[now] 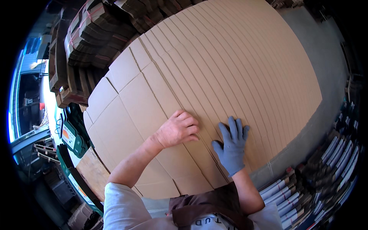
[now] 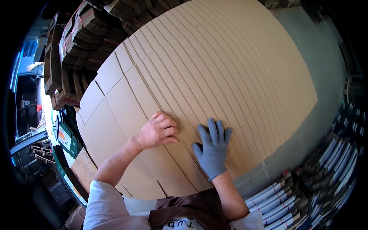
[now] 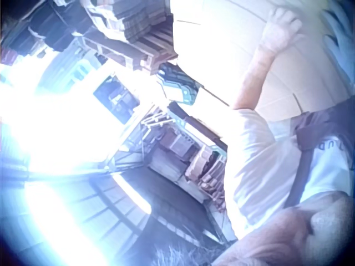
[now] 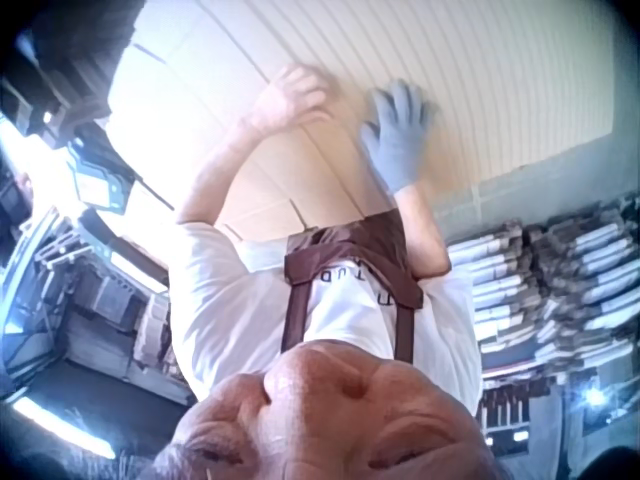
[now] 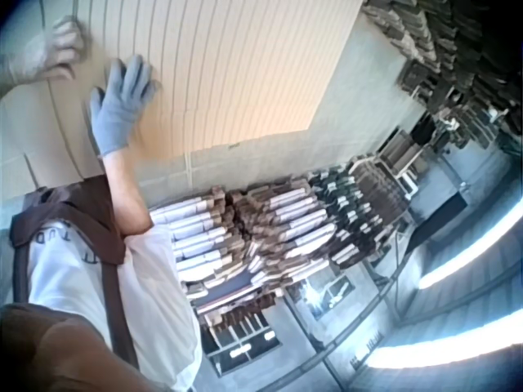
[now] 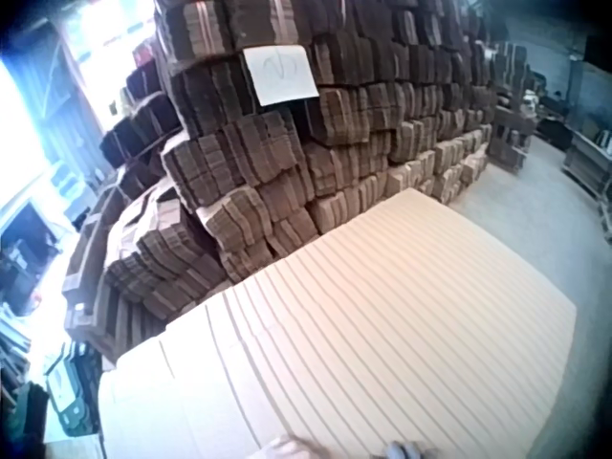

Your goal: The person aligns a stack of cardboard sheets on a workbench, then retrieves a container of white adhesive. They use a brush to spread the adhesive across the surface of the cardboard sheets.

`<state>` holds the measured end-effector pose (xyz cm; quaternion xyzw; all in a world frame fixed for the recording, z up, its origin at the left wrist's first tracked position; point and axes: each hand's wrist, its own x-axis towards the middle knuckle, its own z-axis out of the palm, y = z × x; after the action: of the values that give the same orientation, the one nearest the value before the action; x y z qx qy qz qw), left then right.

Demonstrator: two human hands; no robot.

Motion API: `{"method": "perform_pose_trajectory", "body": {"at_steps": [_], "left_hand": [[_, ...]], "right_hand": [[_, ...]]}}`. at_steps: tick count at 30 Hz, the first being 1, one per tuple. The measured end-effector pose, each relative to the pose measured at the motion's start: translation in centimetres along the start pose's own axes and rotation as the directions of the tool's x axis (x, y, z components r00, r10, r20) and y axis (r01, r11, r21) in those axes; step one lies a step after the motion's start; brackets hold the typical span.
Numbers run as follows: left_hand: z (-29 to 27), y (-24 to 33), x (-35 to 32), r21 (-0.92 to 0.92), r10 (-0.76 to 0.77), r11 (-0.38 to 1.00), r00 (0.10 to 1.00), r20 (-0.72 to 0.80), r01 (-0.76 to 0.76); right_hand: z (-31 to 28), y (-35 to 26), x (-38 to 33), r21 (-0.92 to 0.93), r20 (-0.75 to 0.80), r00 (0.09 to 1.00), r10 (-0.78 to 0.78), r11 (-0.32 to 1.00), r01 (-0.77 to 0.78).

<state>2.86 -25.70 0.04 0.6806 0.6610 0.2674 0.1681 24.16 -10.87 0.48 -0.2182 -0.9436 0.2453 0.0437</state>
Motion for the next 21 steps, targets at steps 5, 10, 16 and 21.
{"method": "perform_pose_trajectory", "body": {"at_steps": [5, 10, 16, 21], "left_hand": [[0.1, -0.1, -0.2, -0.014, 0.003, 1.0, 1.0, -0.003, -0.003], [0.3, -0.1, -0.2, -0.014, -0.001, 1.0, 1.0, -0.004, 0.001], [0.0, 0.0, -0.2, -0.005, 0.007, 1.0, 1.0, -0.005, -0.007], [-0.1, 0.3, -0.3, 0.013, 0.008, 1.0, 1.0, 0.005, -0.008]], "right_hand": [[-0.2, -0.1, 0.1, -0.002, 0.011, 1.0, -0.006, 1.0, 0.006], [0.0, -1.6, 0.8, -0.045, 0.019, 1.0, 0.008, 0.999, -0.007], [1.5, -1.8, 0.5, -0.033, -0.01, 1.0, -0.01, 0.999, 0.01], [1.6, -1.8, 0.4, -0.023, -0.014, 1.0, -0.007, 1.0, 0.006]]}}
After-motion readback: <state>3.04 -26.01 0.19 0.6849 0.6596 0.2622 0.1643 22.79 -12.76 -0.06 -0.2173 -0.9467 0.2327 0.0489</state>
